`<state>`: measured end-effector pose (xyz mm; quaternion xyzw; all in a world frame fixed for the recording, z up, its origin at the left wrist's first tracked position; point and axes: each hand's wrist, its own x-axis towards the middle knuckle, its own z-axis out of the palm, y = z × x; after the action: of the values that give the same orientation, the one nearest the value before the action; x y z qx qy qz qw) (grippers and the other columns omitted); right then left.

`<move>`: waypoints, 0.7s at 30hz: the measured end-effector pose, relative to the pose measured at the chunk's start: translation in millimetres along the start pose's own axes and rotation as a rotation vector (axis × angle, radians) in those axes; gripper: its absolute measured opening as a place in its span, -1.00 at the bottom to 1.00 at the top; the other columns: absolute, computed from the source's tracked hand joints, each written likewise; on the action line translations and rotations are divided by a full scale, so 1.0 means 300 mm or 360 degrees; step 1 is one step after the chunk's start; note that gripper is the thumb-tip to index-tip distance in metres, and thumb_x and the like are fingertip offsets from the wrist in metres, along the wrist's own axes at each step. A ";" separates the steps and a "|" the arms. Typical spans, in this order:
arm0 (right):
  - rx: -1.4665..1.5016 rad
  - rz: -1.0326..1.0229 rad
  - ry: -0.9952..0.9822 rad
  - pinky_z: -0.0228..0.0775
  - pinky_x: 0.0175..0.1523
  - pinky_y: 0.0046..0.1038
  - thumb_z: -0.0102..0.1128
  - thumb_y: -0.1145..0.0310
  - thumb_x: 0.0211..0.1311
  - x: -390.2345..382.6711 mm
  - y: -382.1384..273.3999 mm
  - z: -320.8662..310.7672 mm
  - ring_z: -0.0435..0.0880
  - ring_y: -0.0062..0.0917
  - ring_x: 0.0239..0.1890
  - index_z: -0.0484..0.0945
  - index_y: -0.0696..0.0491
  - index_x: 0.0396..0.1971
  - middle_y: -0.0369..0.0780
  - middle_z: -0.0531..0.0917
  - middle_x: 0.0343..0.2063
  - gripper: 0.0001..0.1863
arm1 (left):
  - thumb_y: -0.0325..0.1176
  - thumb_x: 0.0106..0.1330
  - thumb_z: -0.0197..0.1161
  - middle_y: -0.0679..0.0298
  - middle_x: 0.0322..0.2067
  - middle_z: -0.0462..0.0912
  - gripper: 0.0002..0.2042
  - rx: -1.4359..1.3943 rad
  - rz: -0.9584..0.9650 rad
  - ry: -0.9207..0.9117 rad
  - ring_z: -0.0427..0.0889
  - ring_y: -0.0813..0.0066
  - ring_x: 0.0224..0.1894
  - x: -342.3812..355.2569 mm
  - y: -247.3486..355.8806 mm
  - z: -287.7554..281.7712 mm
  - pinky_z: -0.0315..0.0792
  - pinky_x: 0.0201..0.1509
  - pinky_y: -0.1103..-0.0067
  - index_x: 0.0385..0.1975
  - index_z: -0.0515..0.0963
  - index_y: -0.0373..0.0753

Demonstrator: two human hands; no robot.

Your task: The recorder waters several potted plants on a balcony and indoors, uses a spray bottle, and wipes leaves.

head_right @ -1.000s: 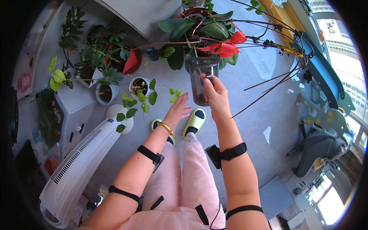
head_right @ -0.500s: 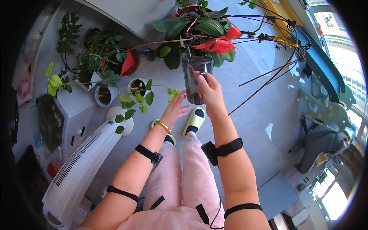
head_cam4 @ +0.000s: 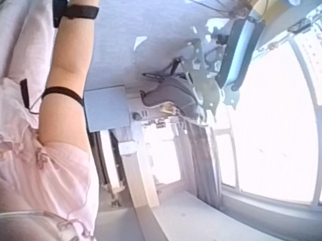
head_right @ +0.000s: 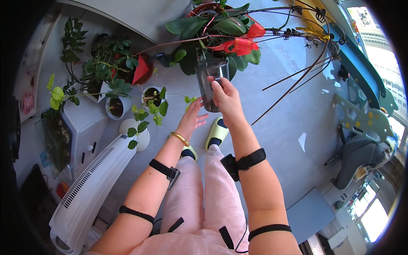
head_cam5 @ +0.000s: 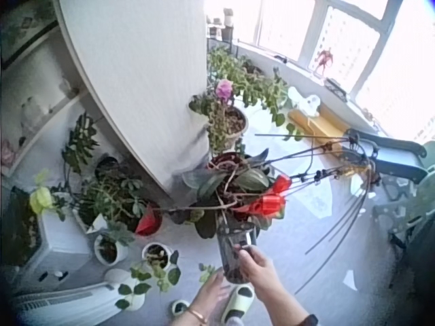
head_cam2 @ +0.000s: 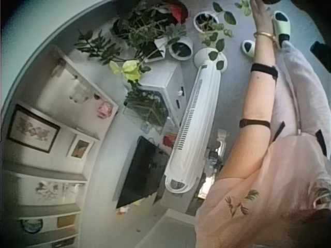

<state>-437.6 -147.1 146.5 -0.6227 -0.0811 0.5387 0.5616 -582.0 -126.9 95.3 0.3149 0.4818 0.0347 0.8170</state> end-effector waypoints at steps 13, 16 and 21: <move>0.0001 -0.0001 -0.0032 -0.02 -0.49 -0.71 -0.03 0.27 0.25 0.038 0.007 0.003 0.15 -0.79 -0.61 0.46 0.15 -0.14 -0.48 0.23 -0.68 -0.70 | 0.13 0.26 -0.12 0.18 0.16 0.16 -0.36 -0.0083 0.0009 0.0048 0.39 0.16 0.04 0.026 0.000 -0.002 0.26 0.10 0.36 0.24 0.02 -0.11; -0.0014 0.0012 -0.0026 -0.01 -0.50 -0.71 -0.03 0.28 0.25 0.038 0.005 0.001 0.15 -0.79 -0.62 0.46 0.15 -0.14 -0.48 0.23 -0.68 -0.70 | 0.11 0.27 -0.12 0.18 0.16 0.17 -0.37 -0.0099 0.0001 0.0052 0.39 0.16 0.04 0.026 0.000 0.004 0.25 0.10 0.36 0.24 0.02 -0.11; -0.0033 -0.0005 0.0005 -0.03 -0.56 -0.71 -0.03 0.31 0.23 0.038 0.012 -0.006 0.13 -0.82 -0.67 0.46 0.12 -0.16 -0.48 0.22 -0.72 -0.74 | 0.09 0.28 -0.12 0.21 0.15 0.18 -0.39 -0.0089 -0.0003 0.0051 0.39 0.16 0.04 0.024 -0.009 0.011 0.26 0.09 0.37 0.24 0.03 -0.12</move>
<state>-433.3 -141.5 136.6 -0.6293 -0.0869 0.5359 0.5561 -576.0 -128.1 89.4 0.2908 0.4939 0.0523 0.8178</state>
